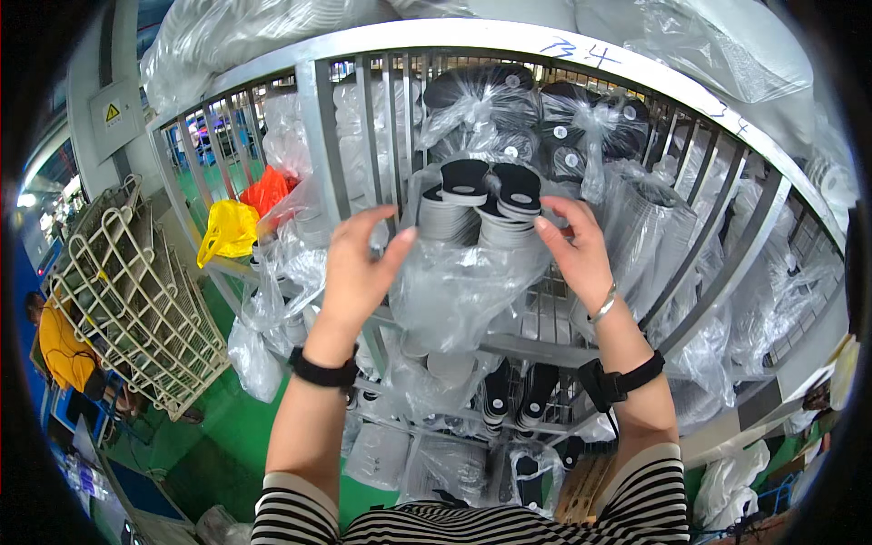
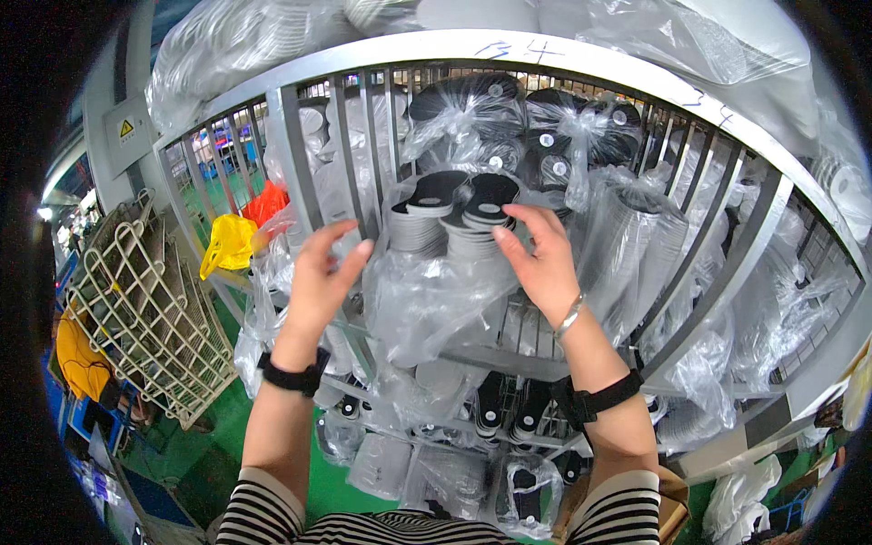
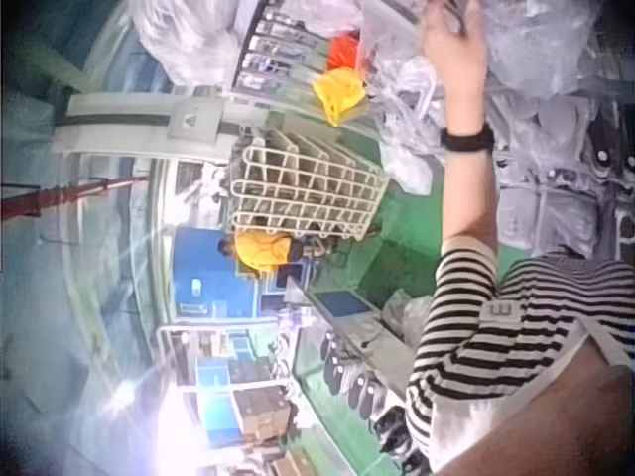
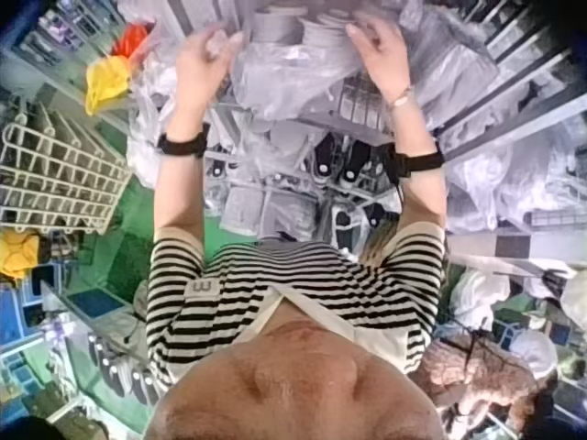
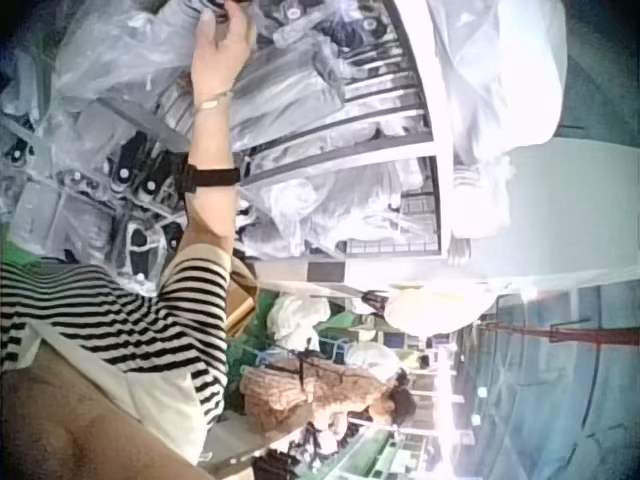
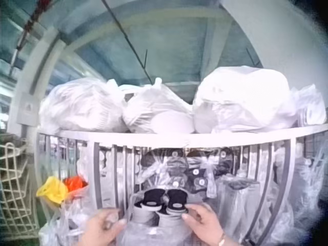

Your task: Inspecting and organizing shoes on a conveyor belt in a manufacturing facility.

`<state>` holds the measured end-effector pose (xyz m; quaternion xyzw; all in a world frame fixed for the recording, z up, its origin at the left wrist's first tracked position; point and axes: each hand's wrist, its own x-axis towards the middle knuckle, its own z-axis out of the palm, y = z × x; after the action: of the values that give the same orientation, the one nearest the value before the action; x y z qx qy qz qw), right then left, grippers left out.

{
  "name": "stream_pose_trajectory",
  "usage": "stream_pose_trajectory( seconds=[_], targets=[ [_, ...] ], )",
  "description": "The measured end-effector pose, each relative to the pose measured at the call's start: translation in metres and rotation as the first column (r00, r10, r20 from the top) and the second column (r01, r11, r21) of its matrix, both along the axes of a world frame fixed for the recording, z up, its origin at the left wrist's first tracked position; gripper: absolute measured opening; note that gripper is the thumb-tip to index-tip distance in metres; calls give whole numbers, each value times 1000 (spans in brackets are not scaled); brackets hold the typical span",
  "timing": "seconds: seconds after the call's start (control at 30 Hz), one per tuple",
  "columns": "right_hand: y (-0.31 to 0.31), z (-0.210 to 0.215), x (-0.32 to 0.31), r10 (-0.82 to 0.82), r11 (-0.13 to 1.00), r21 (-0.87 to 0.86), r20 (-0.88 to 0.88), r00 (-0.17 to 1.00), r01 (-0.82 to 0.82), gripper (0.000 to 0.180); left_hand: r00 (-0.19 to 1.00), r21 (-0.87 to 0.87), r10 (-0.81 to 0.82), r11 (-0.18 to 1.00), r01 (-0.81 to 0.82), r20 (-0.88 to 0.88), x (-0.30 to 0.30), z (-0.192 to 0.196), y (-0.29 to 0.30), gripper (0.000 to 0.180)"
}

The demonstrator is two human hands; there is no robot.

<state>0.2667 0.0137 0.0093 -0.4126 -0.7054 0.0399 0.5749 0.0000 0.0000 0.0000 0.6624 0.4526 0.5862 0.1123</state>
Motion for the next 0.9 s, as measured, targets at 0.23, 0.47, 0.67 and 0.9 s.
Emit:
stream_pose_trajectory(
  seconds=[0.23,0.47,0.67,0.9],
  targets=[
    [41,20,14,286,936,-221,29,958,-273,32,923,363,144,932,-6,-356,58,34,47,39],
    [50,35,15,332,927,-271,270,904,-260,33,963,-76,-12,997,-9,-269,53,45,56,36],
    [47,45,16,306,912,-352,243,920,-210,28,938,128,1,991,46,-345,57,39,54,34],
    [38,30,6,-11,1000,22,315,949,4,22,902,74,33,997,-1,-430,56,44,57,36]
  ],
)
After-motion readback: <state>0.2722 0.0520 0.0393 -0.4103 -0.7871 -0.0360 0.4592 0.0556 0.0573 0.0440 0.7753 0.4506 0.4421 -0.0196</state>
